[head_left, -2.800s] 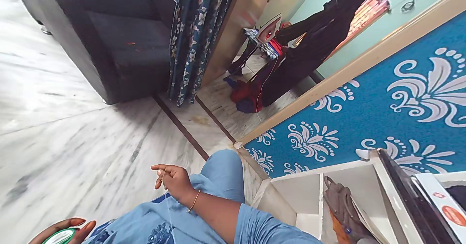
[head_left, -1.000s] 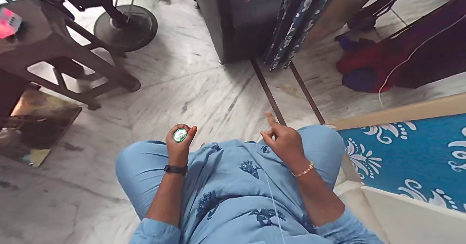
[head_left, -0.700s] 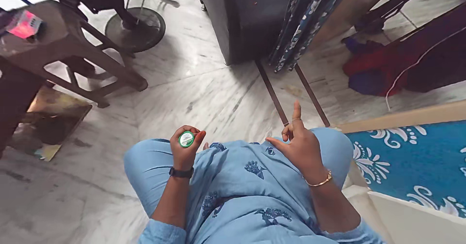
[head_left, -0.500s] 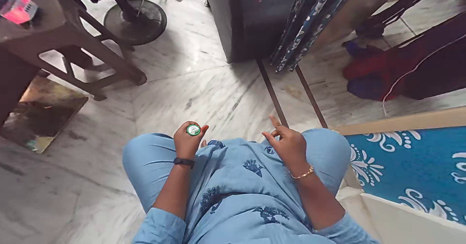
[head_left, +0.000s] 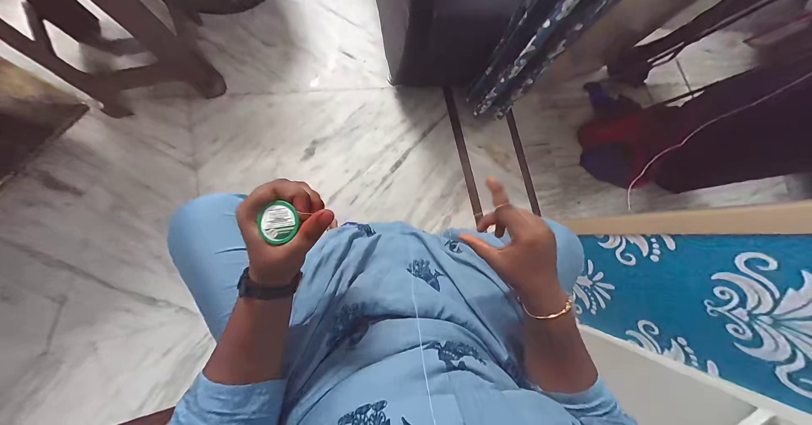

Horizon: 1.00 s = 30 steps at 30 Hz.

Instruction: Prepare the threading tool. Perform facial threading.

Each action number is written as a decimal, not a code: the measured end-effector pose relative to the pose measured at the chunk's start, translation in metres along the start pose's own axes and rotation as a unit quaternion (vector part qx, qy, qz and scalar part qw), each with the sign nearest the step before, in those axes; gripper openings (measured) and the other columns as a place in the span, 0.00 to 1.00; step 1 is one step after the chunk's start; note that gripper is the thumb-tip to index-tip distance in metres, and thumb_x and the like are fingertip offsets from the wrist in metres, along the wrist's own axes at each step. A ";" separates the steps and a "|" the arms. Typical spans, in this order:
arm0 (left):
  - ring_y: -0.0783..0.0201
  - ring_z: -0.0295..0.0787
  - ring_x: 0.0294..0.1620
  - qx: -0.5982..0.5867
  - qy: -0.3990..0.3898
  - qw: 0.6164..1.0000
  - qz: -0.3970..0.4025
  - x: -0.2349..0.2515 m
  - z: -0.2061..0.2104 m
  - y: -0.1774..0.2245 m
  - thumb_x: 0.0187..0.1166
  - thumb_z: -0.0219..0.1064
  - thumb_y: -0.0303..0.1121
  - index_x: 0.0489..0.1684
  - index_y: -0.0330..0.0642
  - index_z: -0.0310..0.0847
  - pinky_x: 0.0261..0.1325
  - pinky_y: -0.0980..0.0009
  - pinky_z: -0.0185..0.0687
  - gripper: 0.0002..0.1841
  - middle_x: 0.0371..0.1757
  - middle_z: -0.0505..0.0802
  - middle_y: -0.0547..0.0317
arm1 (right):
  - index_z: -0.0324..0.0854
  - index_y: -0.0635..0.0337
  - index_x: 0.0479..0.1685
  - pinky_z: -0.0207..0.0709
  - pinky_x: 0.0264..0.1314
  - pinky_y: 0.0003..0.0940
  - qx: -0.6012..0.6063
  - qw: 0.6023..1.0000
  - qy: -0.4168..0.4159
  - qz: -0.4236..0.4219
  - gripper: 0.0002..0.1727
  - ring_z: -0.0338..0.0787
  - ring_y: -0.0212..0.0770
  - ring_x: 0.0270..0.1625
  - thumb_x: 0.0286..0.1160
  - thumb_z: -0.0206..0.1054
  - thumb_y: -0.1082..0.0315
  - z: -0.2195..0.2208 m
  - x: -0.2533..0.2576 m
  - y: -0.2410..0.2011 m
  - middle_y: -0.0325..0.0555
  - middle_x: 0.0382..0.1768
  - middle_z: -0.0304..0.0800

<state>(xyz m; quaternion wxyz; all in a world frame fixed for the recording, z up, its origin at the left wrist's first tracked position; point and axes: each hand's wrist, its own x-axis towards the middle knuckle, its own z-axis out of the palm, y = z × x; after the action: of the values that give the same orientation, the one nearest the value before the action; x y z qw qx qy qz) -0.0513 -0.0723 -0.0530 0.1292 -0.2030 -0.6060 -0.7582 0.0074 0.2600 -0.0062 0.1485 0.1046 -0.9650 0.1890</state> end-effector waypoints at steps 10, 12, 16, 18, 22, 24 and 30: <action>0.57 0.88 0.38 0.342 0.022 0.907 -0.244 -0.005 -0.019 -0.043 0.67 0.84 0.42 0.43 0.40 0.85 0.44 0.53 0.85 0.18 0.37 0.91 0.52 | 0.92 0.45 0.63 0.70 0.42 0.50 -0.055 0.996 0.034 -0.056 0.20 0.83 0.49 0.33 0.73 0.74 0.52 0.055 0.000 0.021 0.42 0.26 0.91; 0.40 0.90 0.41 0.424 -0.016 0.848 -0.317 -0.002 -0.016 -0.053 0.67 0.85 0.42 0.43 0.37 0.87 0.47 0.33 0.80 0.19 0.39 0.92 0.40 | 0.97 0.46 0.47 0.74 0.43 0.49 -0.023 0.999 0.001 -0.037 0.10 0.87 0.48 0.34 0.76 0.71 0.59 0.079 -0.007 0.034 0.41 0.29 0.95; 0.65 0.87 0.35 0.341 0.018 0.916 -0.211 -0.002 -0.018 -0.046 0.69 0.81 0.43 0.43 0.44 0.84 0.41 0.62 0.84 0.16 0.36 0.90 0.59 | 0.95 0.51 0.55 0.77 0.40 0.48 0.017 0.999 0.019 -0.029 0.14 0.86 0.48 0.31 0.75 0.71 0.60 0.062 0.000 0.029 0.44 0.25 0.91; 0.78 0.88 0.38 0.122 0.059 0.971 -0.195 -0.008 -0.021 -0.043 0.70 0.80 0.40 0.43 0.57 0.81 0.46 0.77 0.88 0.12 0.38 0.89 0.77 | 0.91 0.53 0.63 0.73 0.40 0.46 0.025 0.998 0.049 -0.028 0.22 0.81 0.45 0.28 0.71 0.75 0.57 0.037 0.002 0.020 0.42 0.22 0.87; 0.76 0.90 0.43 -0.106 0.059 0.981 -0.153 -0.009 -0.024 -0.019 0.70 0.79 0.47 0.42 0.71 0.85 0.58 0.69 0.88 0.09 0.37 0.92 0.82 | 0.78 0.61 0.79 0.68 0.43 0.46 0.011 0.997 0.070 -0.015 0.42 0.77 0.42 0.26 0.63 0.79 0.47 -0.003 -0.003 -0.002 0.39 0.21 0.86; 0.75 0.90 0.41 -0.181 0.009 0.977 -0.108 -0.004 -0.022 -0.012 0.72 0.77 0.48 0.44 0.69 0.86 0.61 0.65 0.87 0.08 0.33 0.91 0.80 | 0.65 0.67 0.86 0.70 0.46 0.47 0.002 0.998 0.057 -0.003 0.54 0.76 0.40 0.27 0.62 0.79 0.42 -0.015 -0.006 -0.011 0.37 0.21 0.84; 0.78 0.88 0.37 -0.056 0.101 0.968 -0.225 -0.004 -0.020 -0.044 0.72 0.77 0.41 0.40 0.66 0.81 0.47 0.73 0.89 0.09 0.35 0.89 0.80 | 0.76 0.60 0.81 0.71 0.40 0.48 0.015 0.998 0.022 0.057 0.42 0.76 0.41 0.23 0.67 0.76 0.45 0.018 0.000 0.013 0.37 0.17 0.80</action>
<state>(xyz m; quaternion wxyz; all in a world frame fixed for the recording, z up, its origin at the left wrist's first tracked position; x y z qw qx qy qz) -0.0702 -0.0813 -0.0970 0.0040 0.0088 -0.5765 -0.8171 0.0000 0.2646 -0.0267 0.1567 0.0479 -0.9630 0.2139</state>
